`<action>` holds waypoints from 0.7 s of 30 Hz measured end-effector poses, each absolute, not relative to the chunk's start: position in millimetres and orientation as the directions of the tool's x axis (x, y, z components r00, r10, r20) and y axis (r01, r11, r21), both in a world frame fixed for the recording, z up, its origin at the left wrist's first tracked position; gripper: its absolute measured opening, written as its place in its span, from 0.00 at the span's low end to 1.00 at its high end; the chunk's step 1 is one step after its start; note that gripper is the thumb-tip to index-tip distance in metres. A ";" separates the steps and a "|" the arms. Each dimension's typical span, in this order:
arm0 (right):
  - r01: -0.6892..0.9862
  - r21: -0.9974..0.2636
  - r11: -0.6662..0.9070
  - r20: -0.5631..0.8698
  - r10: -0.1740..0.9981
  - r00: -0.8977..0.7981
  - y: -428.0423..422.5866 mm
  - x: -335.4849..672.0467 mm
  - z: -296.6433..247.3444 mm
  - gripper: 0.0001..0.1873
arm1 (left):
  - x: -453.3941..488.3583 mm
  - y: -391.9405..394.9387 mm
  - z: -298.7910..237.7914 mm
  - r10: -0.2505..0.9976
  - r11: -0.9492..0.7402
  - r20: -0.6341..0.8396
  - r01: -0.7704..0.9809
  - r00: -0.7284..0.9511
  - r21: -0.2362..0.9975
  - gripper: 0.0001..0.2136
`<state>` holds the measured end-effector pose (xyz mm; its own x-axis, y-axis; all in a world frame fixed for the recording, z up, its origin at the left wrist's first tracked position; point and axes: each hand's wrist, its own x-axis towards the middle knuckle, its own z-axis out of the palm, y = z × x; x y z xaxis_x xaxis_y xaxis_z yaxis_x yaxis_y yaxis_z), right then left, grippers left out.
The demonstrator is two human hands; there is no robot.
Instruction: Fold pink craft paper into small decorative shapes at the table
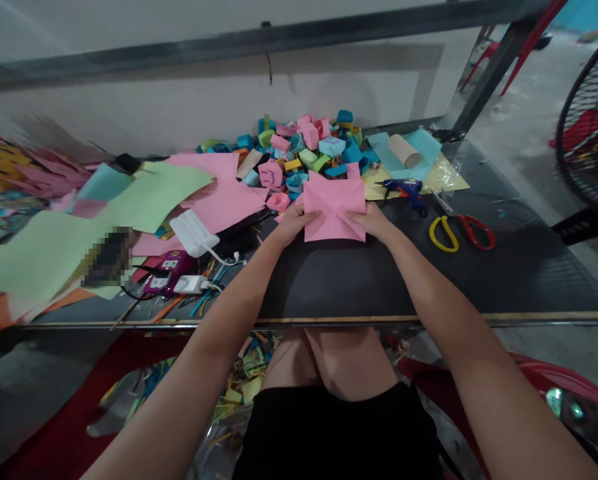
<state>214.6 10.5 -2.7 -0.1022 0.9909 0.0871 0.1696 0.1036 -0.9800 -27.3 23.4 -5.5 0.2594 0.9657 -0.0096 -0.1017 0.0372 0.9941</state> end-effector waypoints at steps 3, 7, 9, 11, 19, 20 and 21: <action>0.119 -0.991 0.058 0.045 0.993 -0.106 9.2 215.5 -2.5 0.31 | -26.1 22.5 -5.4 0.960 0.051 -0.016 -0.120 0.281 0.991 0.16; 0.003 -0.999 0.040 0.039 0.993 -0.110 7.3 211.5 1.7 0.28 | -22.9 22.2 -3.9 0.970 0.052 0.012 -0.255 0.243 0.966 0.14; -0.016 -1.000 0.023 0.026 0.985 -0.173 6.0 210.1 5.6 0.24 | -22.4 21.9 -1.8 0.976 0.058 0.013 -0.312 0.219 0.948 0.10; 0.009 -1.000 -0.014 -0.016 0.960 -0.280 3.8 211.9 11.1 0.21 | -23.3 20.9 1.6 0.972 0.073 0.005 -0.325 0.234 0.943 0.07; 0.046 -0.996 -0.076 -0.089 0.833 -0.545 -12.1 227.8 42.0 0.32 | -28.6 12.7 14.0 0.924 0.098 0.008 -0.256 0.383 0.962 0.04; 0.058 -0.994 -0.097 -0.113 0.839 -0.532 -12.9 225.4 43.5 0.35 | -28.5 11.4 14.7 0.912 0.094 0.011 -0.235 0.410 0.967 0.04; 0.072 -0.990 -0.118 -0.138 0.842 -0.522 -13.2 222.0 43.7 0.36 | -28.3 10.2 15.2 0.897 0.091 0.009 -0.205 0.442 0.975 0.04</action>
<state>222.0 -13.2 43.7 -0.5217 0.8419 -0.1382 0.0720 -0.1179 -0.9904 -28.3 10.2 15.2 0.4420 0.8970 0.0092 -0.2045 0.0908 0.9746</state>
